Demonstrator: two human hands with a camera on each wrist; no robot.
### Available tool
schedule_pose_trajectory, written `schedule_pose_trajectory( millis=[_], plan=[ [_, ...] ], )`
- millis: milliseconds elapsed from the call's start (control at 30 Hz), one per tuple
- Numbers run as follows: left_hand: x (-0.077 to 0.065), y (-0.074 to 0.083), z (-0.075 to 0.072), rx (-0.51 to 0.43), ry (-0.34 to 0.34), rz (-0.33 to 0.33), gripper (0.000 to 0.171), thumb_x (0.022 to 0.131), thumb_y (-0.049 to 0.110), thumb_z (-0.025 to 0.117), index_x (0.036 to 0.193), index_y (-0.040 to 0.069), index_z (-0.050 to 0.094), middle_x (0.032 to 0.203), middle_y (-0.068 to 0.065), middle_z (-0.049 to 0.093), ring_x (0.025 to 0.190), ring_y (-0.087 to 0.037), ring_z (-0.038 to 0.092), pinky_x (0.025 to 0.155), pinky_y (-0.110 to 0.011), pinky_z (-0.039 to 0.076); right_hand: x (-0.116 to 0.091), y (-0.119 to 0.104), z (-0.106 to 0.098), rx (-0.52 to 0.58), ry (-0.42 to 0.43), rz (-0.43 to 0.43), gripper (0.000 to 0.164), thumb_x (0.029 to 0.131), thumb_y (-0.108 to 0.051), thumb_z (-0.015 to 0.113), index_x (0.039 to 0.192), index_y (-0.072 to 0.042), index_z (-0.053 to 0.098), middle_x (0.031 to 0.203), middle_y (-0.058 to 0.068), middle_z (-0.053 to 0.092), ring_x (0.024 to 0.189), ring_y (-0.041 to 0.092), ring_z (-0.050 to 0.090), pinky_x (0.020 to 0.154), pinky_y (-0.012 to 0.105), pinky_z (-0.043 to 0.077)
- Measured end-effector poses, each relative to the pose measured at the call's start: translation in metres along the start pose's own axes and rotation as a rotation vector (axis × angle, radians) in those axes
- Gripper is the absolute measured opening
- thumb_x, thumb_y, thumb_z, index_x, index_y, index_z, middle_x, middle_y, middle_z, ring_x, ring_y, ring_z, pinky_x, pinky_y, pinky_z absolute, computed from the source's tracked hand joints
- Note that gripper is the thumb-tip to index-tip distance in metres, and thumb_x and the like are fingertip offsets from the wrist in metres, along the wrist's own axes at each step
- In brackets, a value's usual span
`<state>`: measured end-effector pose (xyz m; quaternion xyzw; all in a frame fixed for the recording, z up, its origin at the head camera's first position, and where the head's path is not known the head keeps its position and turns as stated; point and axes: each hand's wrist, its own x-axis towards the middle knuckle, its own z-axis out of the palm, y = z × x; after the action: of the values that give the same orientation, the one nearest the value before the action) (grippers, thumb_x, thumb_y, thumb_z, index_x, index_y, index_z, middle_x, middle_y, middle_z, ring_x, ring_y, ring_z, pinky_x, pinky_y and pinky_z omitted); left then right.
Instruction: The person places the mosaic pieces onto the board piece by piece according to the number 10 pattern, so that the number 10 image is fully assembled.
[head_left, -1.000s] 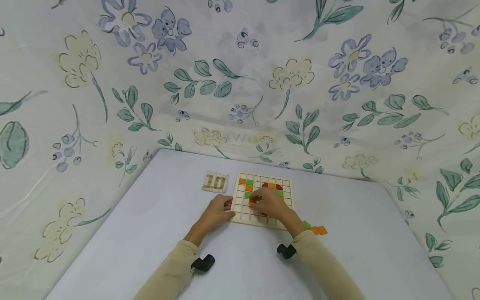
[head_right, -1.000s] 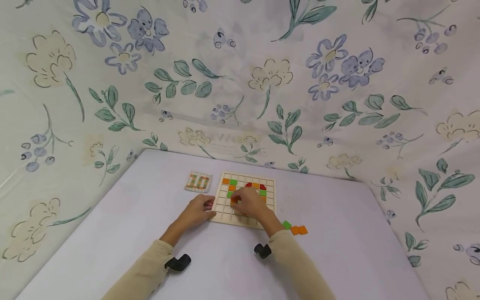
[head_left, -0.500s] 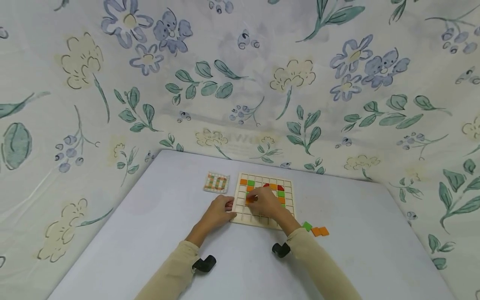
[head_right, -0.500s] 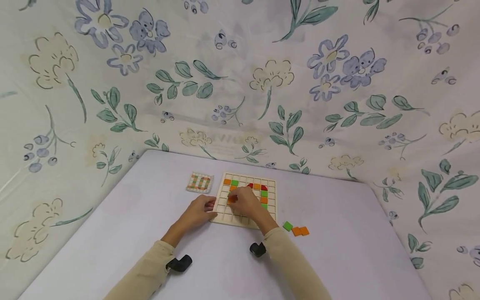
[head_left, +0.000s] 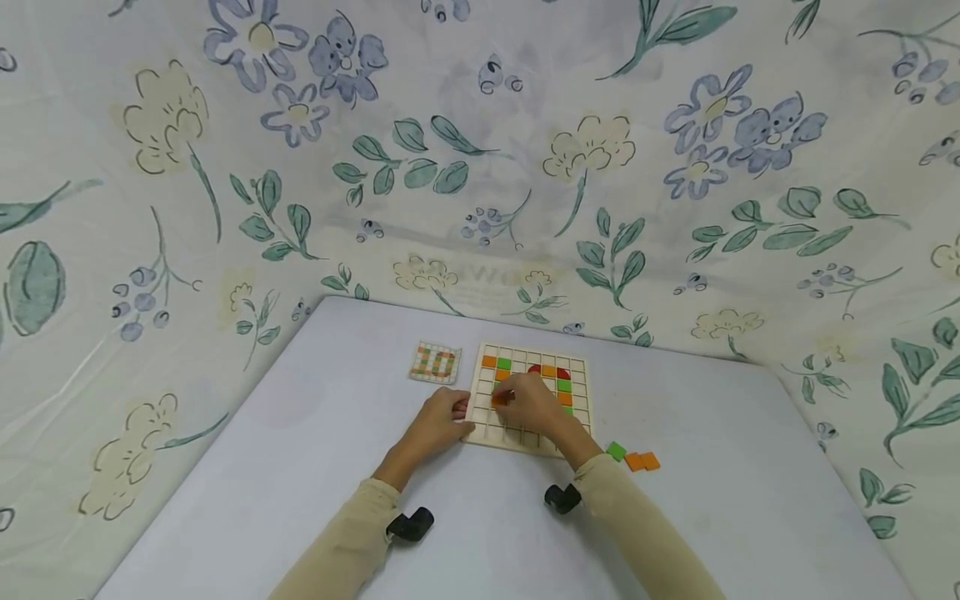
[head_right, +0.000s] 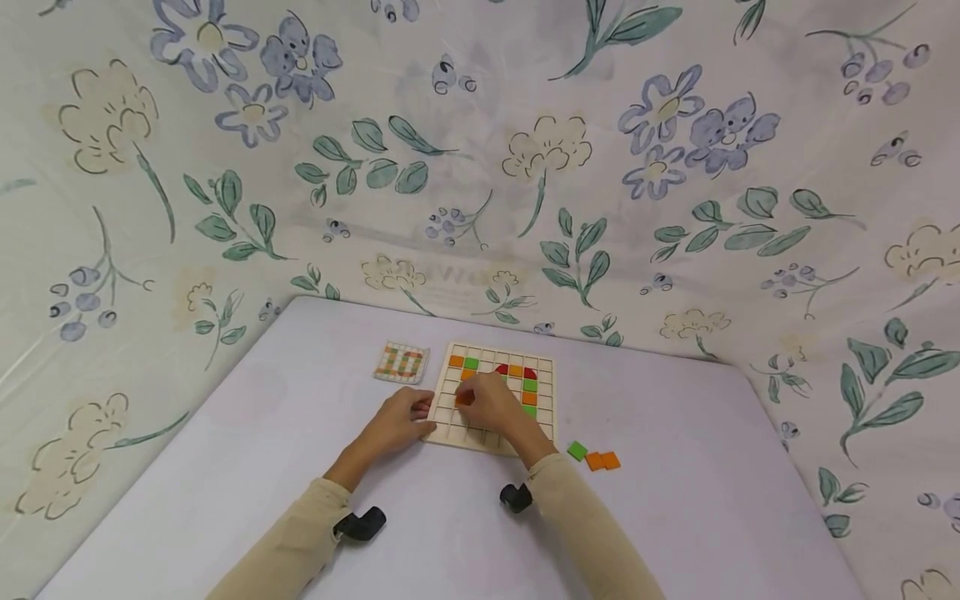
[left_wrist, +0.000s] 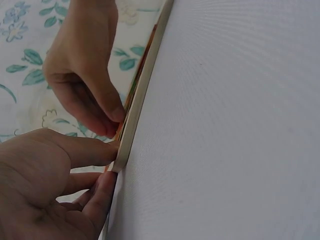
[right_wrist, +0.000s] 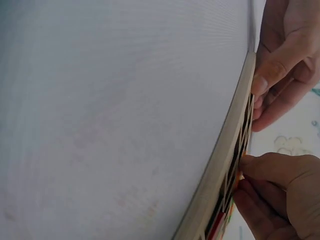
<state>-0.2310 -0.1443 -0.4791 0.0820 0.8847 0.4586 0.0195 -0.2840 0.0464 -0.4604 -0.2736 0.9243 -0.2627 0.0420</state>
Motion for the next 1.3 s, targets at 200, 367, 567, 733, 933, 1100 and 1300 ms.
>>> schedule_pose_trajectory(
  millis=[200, 367, 567, 733, 933, 1100, 1300],
  plan=[
    [0.002, 0.003, 0.003, 0.010, 0.000, -0.011, 0.052, 0.080, 0.000, 0.076, 0.127, -0.012, 0.056, 0.107, -0.013, 0.058, 0.099, -0.022, 0.061, 0.086, -0.030, 0.055, -0.005, 0.003, -0.008, 0.003, -0.025, -0.021, 0.023, 0.084, -0.009, 0.072, 0.107, -0.008, 0.076, 0.099, -0.002, 0.071, 0.088, 0.011, 0.061, 0.082, 0.026, 0.055],
    [0.003, 0.005, 0.006, 0.018, -0.004, 0.002, 0.053, 0.080, -0.001, 0.076, 0.126, -0.014, 0.055, 0.106, -0.013, 0.058, 0.097, -0.022, 0.061, 0.084, -0.030, 0.055, -0.021, 0.012, -0.024, 0.012, 0.008, -0.017, 0.024, 0.086, -0.009, 0.070, 0.110, -0.006, 0.074, 0.106, 0.002, 0.070, 0.096, 0.017, 0.065, 0.085, 0.032, 0.056],
    [0.004, 0.003, 0.008, 0.022, 0.011, -0.019, 0.053, 0.080, 0.000, 0.076, 0.128, -0.012, 0.056, 0.104, -0.011, 0.057, 0.096, -0.020, 0.059, 0.085, -0.028, 0.054, -0.050, 0.038, -0.049, 0.013, 0.070, 0.007, 0.027, 0.084, -0.007, 0.075, 0.110, -0.001, 0.073, 0.108, 0.008, 0.070, 0.097, 0.024, 0.067, 0.084, 0.035, 0.058],
    [0.004, 0.002, 0.007, 0.023, 0.008, -0.021, 0.053, 0.081, 0.001, 0.075, 0.128, -0.012, 0.055, 0.105, -0.011, 0.056, 0.097, -0.020, 0.058, 0.086, -0.029, 0.054, -0.080, 0.061, -0.069, 0.005, 0.095, 0.097, 0.028, 0.084, -0.009, 0.075, 0.111, -0.001, 0.072, 0.108, 0.008, 0.069, 0.098, 0.026, 0.066, 0.084, 0.038, 0.058],
    [0.004, 0.002, 0.005, 0.032, 0.019, -0.017, 0.052, 0.080, -0.001, 0.075, 0.127, -0.012, 0.056, 0.103, -0.011, 0.056, 0.096, -0.021, 0.058, 0.085, -0.029, 0.055, -0.115, 0.083, -0.084, -0.003, 0.101, 0.150, 0.025, 0.083, -0.008, 0.075, 0.106, -0.001, 0.073, 0.106, 0.009, 0.070, 0.096, 0.026, 0.066, 0.083, 0.040, 0.058],
    [0.002, 0.002, 0.004, 0.031, 0.022, -0.008, 0.052, 0.080, -0.002, 0.075, 0.127, -0.013, 0.056, 0.104, -0.013, 0.056, 0.096, -0.022, 0.059, 0.085, -0.030, 0.055, -0.138, 0.093, -0.088, 0.004, 0.065, 0.203, 0.022, 0.083, -0.008, 0.074, 0.104, 0.000, 0.073, 0.105, 0.009, 0.070, 0.094, 0.027, 0.066, 0.082, 0.040, 0.058],
    [0.002, 0.001, 0.005, 0.027, 0.018, -0.021, 0.053, 0.080, 0.000, 0.075, 0.128, -0.012, 0.056, 0.105, -0.012, 0.055, 0.097, -0.021, 0.058, 0.086, -0.030, 0.054, -0.158, 0.102, -0.091, 0.019, 0.014, 0.229, 0.023, 0.079, -0.002, 0.077, 0.102, -0.002, 0.074, 0.101, 0.007, 0.070, 0.093, 0.025, 0.065, 0.080, 0.040, 0.058]
  ],
)
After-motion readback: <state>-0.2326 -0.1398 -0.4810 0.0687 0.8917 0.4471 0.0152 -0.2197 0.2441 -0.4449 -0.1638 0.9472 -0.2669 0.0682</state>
